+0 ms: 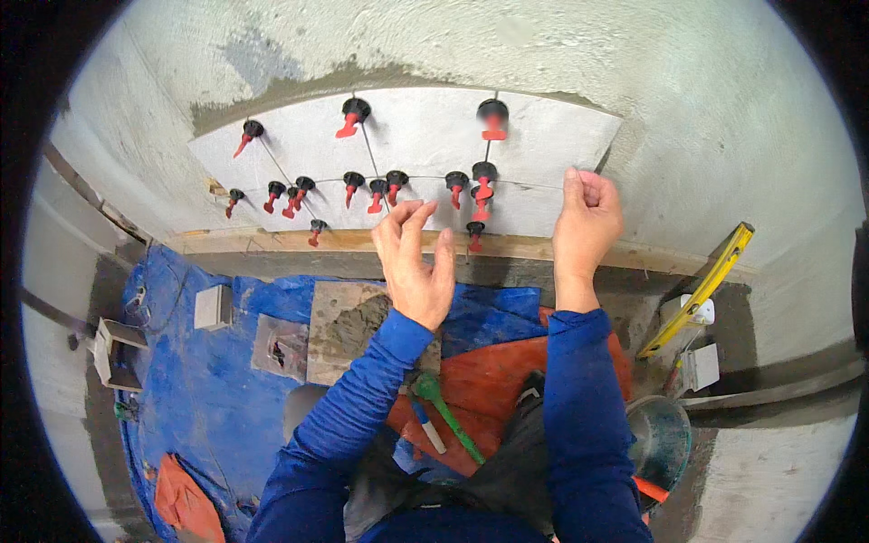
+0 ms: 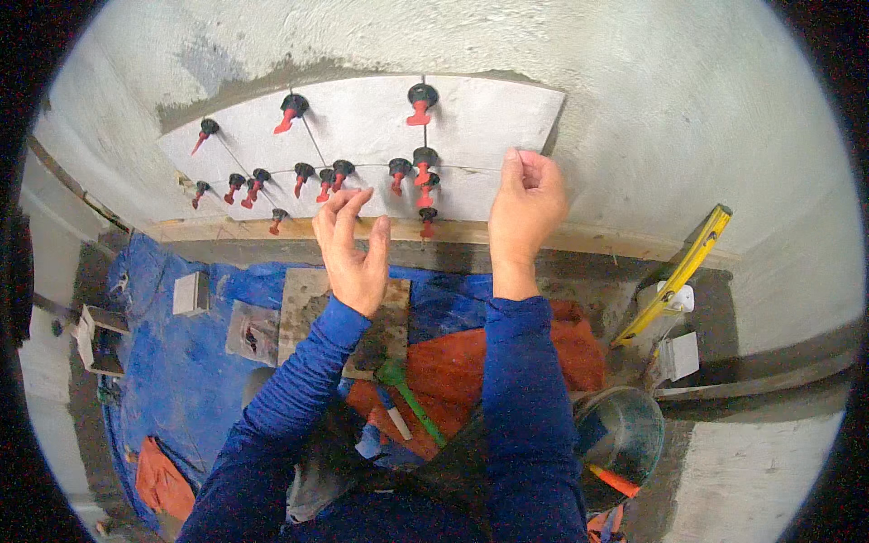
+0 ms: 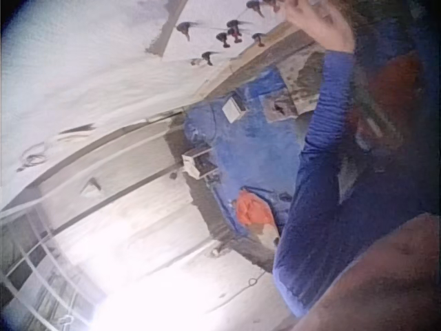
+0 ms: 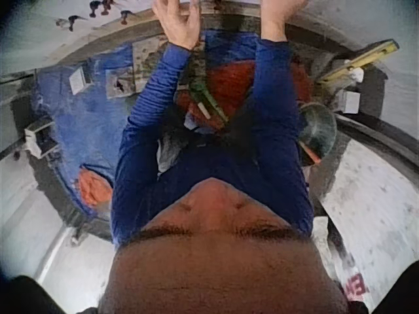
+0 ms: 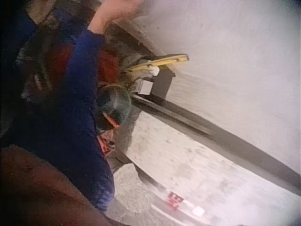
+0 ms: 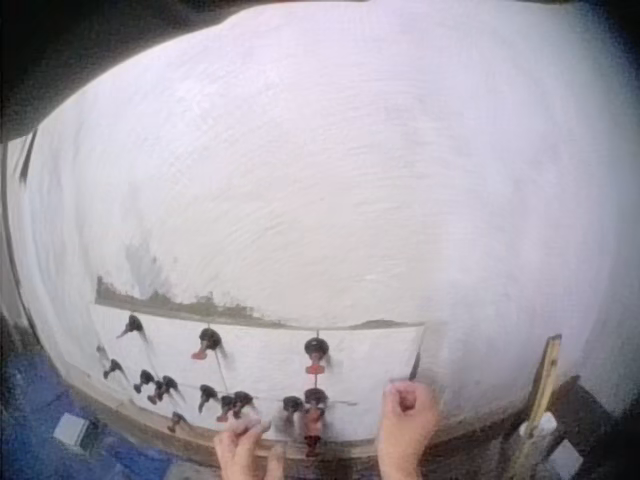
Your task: The person installs white rectangular wall tiles using red leveling clips and a spirit level. They press tiles into place, adjust the clips, check alignment with the level, and apply cement with a trowel to the wall surface.
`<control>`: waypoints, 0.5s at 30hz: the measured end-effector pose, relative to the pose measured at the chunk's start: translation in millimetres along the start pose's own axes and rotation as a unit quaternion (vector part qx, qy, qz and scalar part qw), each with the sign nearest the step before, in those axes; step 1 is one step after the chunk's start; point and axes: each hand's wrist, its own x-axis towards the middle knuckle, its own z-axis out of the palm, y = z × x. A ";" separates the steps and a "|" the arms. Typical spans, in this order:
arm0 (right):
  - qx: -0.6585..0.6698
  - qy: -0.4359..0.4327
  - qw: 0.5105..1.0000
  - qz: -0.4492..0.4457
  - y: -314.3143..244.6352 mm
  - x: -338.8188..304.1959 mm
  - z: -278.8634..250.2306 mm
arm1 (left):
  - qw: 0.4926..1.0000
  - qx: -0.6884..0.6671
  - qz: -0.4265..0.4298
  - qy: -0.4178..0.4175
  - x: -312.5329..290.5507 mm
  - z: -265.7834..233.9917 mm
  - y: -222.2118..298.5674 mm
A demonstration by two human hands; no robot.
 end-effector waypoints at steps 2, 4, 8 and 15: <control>-0.012 0.008 1.000 0.010 2.3 -2.7 2.9 | 0.999 -0.038 -0.004 0.003 0.5 -0.1 -1.8; -0.079 0.050 0.995 -0.019 3.3 -1.3 1.1 | 0.995 -0.091 -0.030 -0.026 1.6 -2.1 -2.6; -0.077 0.077 0.992 -0.064 -0.9 11.7 -8.5 | 0.992 -0.118 -0.033 -0.034 8.5 -10.4 -4.5; -0.048 0.055 0.987 -0.140 -0.3 35.5 -12.6 | 0.989 -0.132 -0.070 -0.011 22.8 -28.6 -19.8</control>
